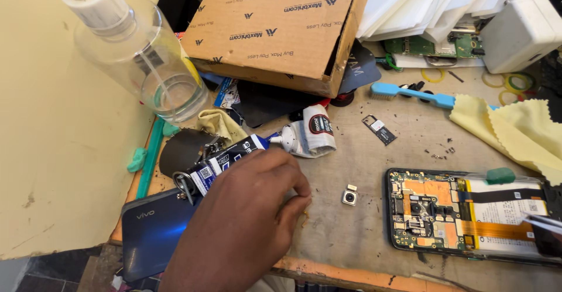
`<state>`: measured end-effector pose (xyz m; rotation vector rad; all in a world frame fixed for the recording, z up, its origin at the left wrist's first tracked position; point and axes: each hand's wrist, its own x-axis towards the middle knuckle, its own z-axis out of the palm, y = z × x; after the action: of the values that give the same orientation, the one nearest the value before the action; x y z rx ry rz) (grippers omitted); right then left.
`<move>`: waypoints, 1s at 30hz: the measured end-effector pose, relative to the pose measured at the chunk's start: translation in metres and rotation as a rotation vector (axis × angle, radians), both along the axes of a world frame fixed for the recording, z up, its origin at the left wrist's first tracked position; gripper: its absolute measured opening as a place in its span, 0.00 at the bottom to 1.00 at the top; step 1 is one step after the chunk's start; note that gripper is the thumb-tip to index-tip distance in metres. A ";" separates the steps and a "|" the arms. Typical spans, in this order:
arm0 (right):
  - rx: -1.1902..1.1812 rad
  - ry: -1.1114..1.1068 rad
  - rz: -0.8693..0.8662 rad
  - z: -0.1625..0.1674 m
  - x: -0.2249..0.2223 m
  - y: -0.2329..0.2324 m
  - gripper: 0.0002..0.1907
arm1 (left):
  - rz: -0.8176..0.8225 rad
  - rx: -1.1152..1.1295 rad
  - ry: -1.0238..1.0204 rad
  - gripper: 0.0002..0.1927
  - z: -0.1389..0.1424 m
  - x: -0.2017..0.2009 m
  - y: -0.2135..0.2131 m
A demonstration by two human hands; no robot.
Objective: The person repairs a disassembled smartphone on a cluttered workbench. They use tweezers to work on the phone's internal components and battery area, apply adhesive from a blue bottle, press components into place, wipe the screen with a cloth, and brush the device with a toothbrush.
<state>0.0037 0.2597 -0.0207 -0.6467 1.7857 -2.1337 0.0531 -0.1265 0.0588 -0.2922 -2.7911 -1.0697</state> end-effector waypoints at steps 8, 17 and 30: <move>0.109 0.023 -0.191 -0.010 -0.015 -0.008 0.15 | 0.020 -0.032 0.122 0.06 0.011 0.001 -0.001; 1.145 0.697 -0.492 0.058 0.001 0.035 0.20 | -0.316 -0.053 0.351 0.35 -0.044 -0.023 0.119; 1.195 1.056 -0.232 0.052 0.029 0.010 0.25 | -0.345 0.025 0.271 0.38 -0.057 -0.035 0.135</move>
<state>0.0323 0.2700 0.0314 -1.2705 3.1866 -0.3128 0.0178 0.0083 0.0020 -0.8714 -2.5367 -1.0363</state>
